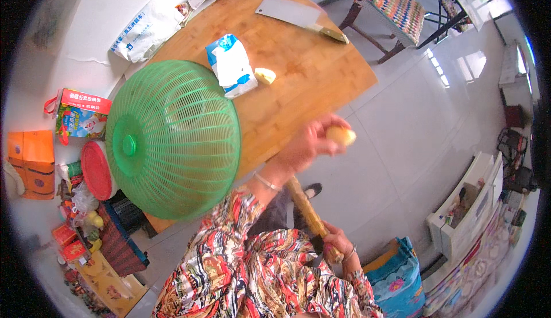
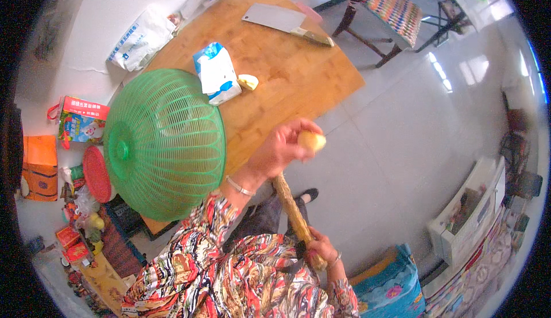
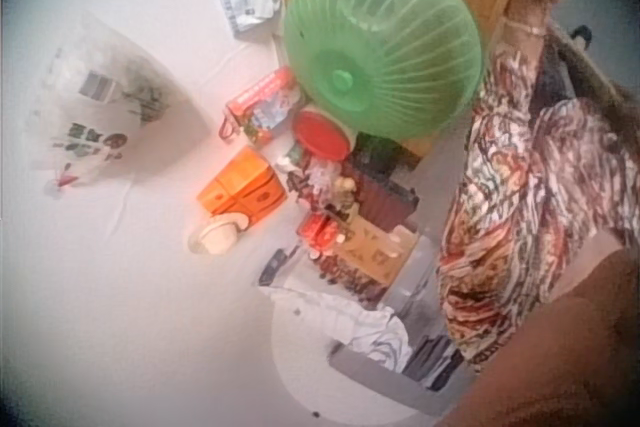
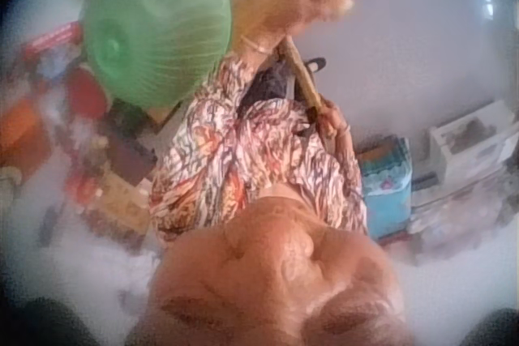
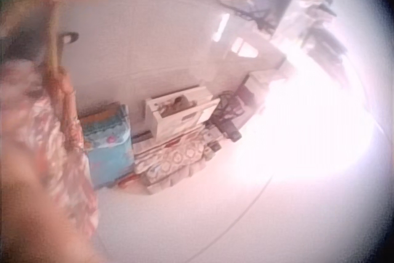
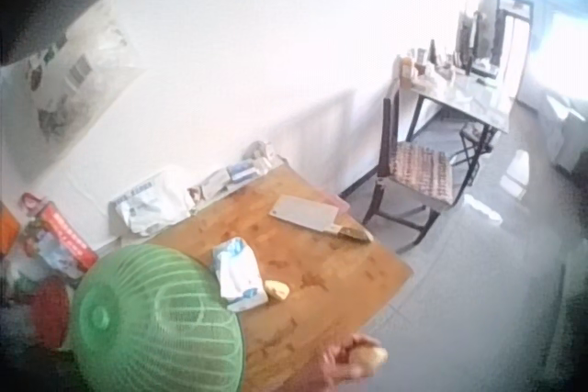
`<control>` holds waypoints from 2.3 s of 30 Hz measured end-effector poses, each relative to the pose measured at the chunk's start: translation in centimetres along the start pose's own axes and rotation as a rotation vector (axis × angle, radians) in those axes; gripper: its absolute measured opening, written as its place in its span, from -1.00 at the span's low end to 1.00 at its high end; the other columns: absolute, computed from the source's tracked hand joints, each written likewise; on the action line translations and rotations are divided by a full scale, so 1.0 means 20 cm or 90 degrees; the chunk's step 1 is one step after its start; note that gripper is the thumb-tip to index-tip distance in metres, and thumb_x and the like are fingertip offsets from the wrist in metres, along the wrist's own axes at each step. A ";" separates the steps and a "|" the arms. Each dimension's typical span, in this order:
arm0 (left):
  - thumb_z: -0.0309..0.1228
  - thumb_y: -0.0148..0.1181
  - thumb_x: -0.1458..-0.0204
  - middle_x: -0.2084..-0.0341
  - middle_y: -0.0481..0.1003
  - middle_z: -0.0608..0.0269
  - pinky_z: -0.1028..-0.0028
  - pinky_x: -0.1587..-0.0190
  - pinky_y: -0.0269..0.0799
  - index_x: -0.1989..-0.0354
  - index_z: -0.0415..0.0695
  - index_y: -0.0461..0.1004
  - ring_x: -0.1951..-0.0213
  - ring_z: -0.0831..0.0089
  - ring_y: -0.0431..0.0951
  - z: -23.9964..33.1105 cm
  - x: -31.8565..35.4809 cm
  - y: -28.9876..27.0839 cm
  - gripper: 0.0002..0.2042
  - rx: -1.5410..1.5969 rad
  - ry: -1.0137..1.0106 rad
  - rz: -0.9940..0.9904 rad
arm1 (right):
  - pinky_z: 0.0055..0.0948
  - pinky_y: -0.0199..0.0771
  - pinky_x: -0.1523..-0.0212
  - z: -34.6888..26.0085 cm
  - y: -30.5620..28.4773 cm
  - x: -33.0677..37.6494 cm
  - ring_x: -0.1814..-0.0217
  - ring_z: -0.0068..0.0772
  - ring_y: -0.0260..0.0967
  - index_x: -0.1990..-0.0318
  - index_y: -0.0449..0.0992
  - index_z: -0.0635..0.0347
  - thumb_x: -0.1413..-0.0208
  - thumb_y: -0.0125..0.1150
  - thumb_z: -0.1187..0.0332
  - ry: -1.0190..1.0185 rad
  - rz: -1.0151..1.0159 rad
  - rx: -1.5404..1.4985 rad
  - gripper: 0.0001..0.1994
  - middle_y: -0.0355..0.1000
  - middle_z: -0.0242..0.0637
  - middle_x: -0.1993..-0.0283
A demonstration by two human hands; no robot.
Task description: The person sweeps the floor of a room while holding a piece of food in one hand and a broom in the other.
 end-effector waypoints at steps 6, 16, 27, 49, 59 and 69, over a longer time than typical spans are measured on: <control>-0.59 0.37 0.23 0.19 0.42 0.22 0.52 0.12 0.39 0.11 -0.20 0.40 0.14 0.50 0.44 0.14 0.24 0.48 -0.57 0.181 0.060 -0.404 | -0.46 0.46 0.05 0.11 -0.31 -0.12 0.05 -0.45 0.40 -0.14 0.33 0.36 0.05 0.17 0.54 -0.066 -0.001 -0.186 -0.49 0.42 -0.19 -0.02; -0.30 0.29 0.01 0.27 0.44 -0.18 0.43 0.41 0.53 0.18 -0.36 0.45 0.37 0.20 0.52 -0.05 0.38 1.34 -0.64 0.295 0.359 -0.604 | -0.43 0.45 0.56 0.12 -0.89 0.37 0.55 -0.38 0.38 -0.25 0.16 0.27 0.12 0.03 0.65 0.010 0.113 -0.273 -0.36 0.42 -0.17 0.33; -0.69 0.11 0.03 0.26 0.44 -0.22 0.32 0.42 0.42 0.19 -0.48 0.41 0.39 0.09 0.49 -0.71 -0.14 1.97 -0.80 0.229 -0.092 -0.710 | -0.52 0.44 0.30 0.41 -1.89 0.13 0.31 -0.54 0.38 -0.18 0.27 0.30 0.19 0.24 0.46 -0.053 0.041 0.004 -0.35 0.44 -0.30 0.25; -0.52 0.08 -0.09 0.18 0.42 -0.27 0.22 0.27 0.45 0.01 -0.35 0.35 0.29 0.09 0.49 -1.08 -0.23 2.10 -0.71 0.270 -0.284 -0.793 | -0.48 0.41 0.52 0.40 -2.24 0.40 0.52 -0.44 0.37 -0.21 0.22 0.31 0.15 0.14 0.58 -0.102 0.163 -0.276 -0.36 0.41 -0.21 0.35; -0.55 0.12 -0.08 0.20 0.43 -0.23 0.27 0.32 0.49 0.11 -0.43 0.37 0.28 0.09 0.50 -1.16 -0.18 2.23 -0.76 0.225 -0.040 -0.658 | -0.43 0.42 0.59 0.39 -2.52 0.42 0.57 -0.37 0.39 -0.17 0.25 0.36 0.17 0.15 0.60 -0.051 0.157 -0.301 -0.39 0.41 -0.17 0.37; -0.41 0.52 0.29 0.28 0.44 -0.11 0.31 0.36 0.44 0.01 -0.33 0.27 0.38 0.23 0.49 -1.34 -0.29 2.63 -0.34 0.119 -0.016 -0.462 | -0.46 0.39 0.67 0.34 -2.74 0.81 0.62 -0.43 0.36 -0.13 0.30 0.21 0.10 0.12 0.51 -0.169 0.210 -0.290 -0.48 0.38 -0.25 0.43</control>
Point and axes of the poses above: each hand's wrist, its own x-axis away from the middle knuckle, its own y-axis out of the palm, z = x × y, the point moved 3 cm from there along -x, towards the middle knuckle
